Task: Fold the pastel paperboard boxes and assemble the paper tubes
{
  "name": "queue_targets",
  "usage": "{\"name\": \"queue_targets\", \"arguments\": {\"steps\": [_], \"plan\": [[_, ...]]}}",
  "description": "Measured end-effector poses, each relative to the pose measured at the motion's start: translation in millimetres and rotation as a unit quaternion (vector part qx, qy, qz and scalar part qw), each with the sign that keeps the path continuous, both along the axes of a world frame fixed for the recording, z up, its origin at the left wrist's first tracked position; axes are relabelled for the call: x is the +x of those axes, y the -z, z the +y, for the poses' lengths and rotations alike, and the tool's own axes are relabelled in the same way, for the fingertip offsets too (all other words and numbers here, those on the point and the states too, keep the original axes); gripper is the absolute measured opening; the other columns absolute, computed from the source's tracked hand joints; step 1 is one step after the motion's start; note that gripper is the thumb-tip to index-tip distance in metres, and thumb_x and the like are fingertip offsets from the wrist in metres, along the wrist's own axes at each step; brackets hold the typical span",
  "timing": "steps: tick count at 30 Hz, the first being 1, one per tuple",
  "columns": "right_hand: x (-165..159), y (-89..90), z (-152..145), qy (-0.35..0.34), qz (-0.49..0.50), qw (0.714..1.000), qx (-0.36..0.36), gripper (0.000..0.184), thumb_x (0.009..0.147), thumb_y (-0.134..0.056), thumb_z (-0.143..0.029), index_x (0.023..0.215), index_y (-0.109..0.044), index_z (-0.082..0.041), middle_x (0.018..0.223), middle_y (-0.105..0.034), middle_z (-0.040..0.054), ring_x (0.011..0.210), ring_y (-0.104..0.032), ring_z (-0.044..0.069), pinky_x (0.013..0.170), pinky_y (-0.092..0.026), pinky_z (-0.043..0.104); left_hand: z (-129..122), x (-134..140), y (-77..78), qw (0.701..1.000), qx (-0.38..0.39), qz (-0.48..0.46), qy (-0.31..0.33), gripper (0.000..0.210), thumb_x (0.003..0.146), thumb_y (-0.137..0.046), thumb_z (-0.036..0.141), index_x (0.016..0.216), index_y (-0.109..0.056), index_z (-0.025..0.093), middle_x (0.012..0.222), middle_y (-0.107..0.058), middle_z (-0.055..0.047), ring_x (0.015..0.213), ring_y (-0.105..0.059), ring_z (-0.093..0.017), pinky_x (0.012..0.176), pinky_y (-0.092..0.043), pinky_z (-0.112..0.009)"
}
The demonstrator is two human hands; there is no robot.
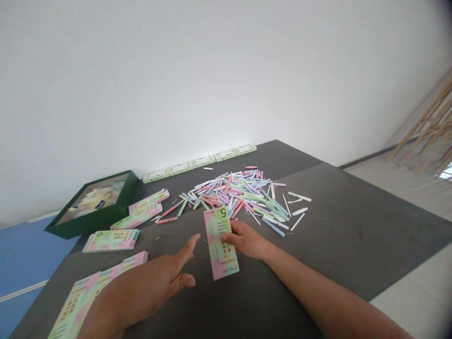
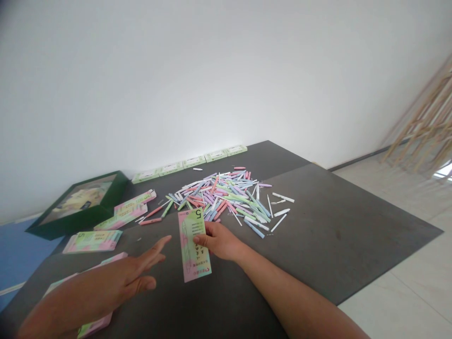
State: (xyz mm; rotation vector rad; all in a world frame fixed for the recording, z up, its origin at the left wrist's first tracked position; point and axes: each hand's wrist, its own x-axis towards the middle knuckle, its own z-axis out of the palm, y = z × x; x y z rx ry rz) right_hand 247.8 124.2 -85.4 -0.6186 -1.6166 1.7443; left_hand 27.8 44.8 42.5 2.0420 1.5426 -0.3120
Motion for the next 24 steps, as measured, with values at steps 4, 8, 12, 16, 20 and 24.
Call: {"name": "queue_targets", "arguments": {"steps": [4, 8, 12, 16, 20, 24], "plan": [[-1, -0.1, -1, 0.003, -0.006, 1.0, -0.019, 0.032, 0.079, -0.059, -0.045, 0.09, -0.057, -0.015, 0.071, -0.06, 0.0, 0.05, -0.05, 0.008, 0.044, -0.037, 0.018, 3, 5, -2.3, 0.999, -0.02, 0.029, 0.013, 0.071, 0.089, -0.035, 0.052, 0.146, -0.001, 0.026, 0.133, -0.05, -0.012, 0.11, -0.056, -0.029, 0.091, -0.04, -0.04], [-2, -2.4, -2, 0.012, 0.017, 0.999, -0.032, 0.034, 0.076, -0.062, -0.046, 0.088, -0.058, -0.015, 0.07, -0.06, -0.0005, 0.048, -0.048, 0.006, 0.041, -0.036, 0.017, 4, 8, -0.7, 0.999, -0.028, 0.029, 0.026, 0.071, 0.09, -0.034, 0.051, 0.146, -0.001, 0.023, 0.131, -0.052, -0.013, 0.108, -0.057, -0.028, 0.089, -0.041, -0.038], [-1, -4.5, -3, -0.004, 0.039, 0.999, -0.034, 0.033, 0.074, -0.064, -0.044, 0.089, -0.06, -0.014, 0.071, -0.06, -0.0007, 0.039, -0.045, 0.004, 0.036, -0.035, 0.017, 3, 6, 2.6, 0.999, -0.022, -0.001, 0.024, 0.073, 0.088, -0.037, 0.052, 0.146, -0.008, 0.02, 0.125, -0.058, -0.013, 0.108, -0.057, -0.027, 0.088, -0.042, -0.033], [-2, -7.8, -8, -0.012, 0.091, 0.994, -0.058, 0.035, 0.071, -0.067, -0.03, 0.103, -0.058, -0.017, 0.084, -0.065, 0.0025, 0.062, -0.062, 0.012, 0.054, -0.047, 0.022, -1, -2, 4.4, 1.0, -0.013, -0.02, 0.002, 0.072, 0.085, -0.042, 0.052, 0.145, -0.018, 0.02, 0.12, -0.061, -0.01, 0.11, -0.056, -0.028, 0.088, -0.042, -0.032], [-5, -9.7, -12, -0.038, 0.144, 0.983, -0.107, 0.03, 0.07, -0.063, -0.018, 0.1, -0.06, -0.016, 0.089, -0.066, 0.0044, 0.076, -0.062, 0.014, 0.065, -0.046, 0.024, -4, -5, 4.8, 1.0, -0.007, -0.01, 0.002, 0.07, 0.086, -0.041, 0.051, 0.145, -0.018, 0.019, 0.123, -0.06, -0.011, 0.11, -0.055, -0.028, 0.089, -0.041, -0.032], [-6, -7.6, -13, -0.032, 0.157, 0.977, -0.139, 0.027, 0.072, -0.056, -0.018, 0.099, -0.06, -0.016, 0.086, -0.064, 0.0035, 0.068, -0.058, 0.012, 0.058, -0.042, 0.022, -5, -2, 2.6, 0.999, -0.02, 0.019, 0.016, 0.069, 0.089, -0.038, 0.049, 0.146, -0.01, 0.021, 0.129, -0.054, -0.013, 0.11, -0.056, -0.029, 0.089, -0.041, -0.036]]}}
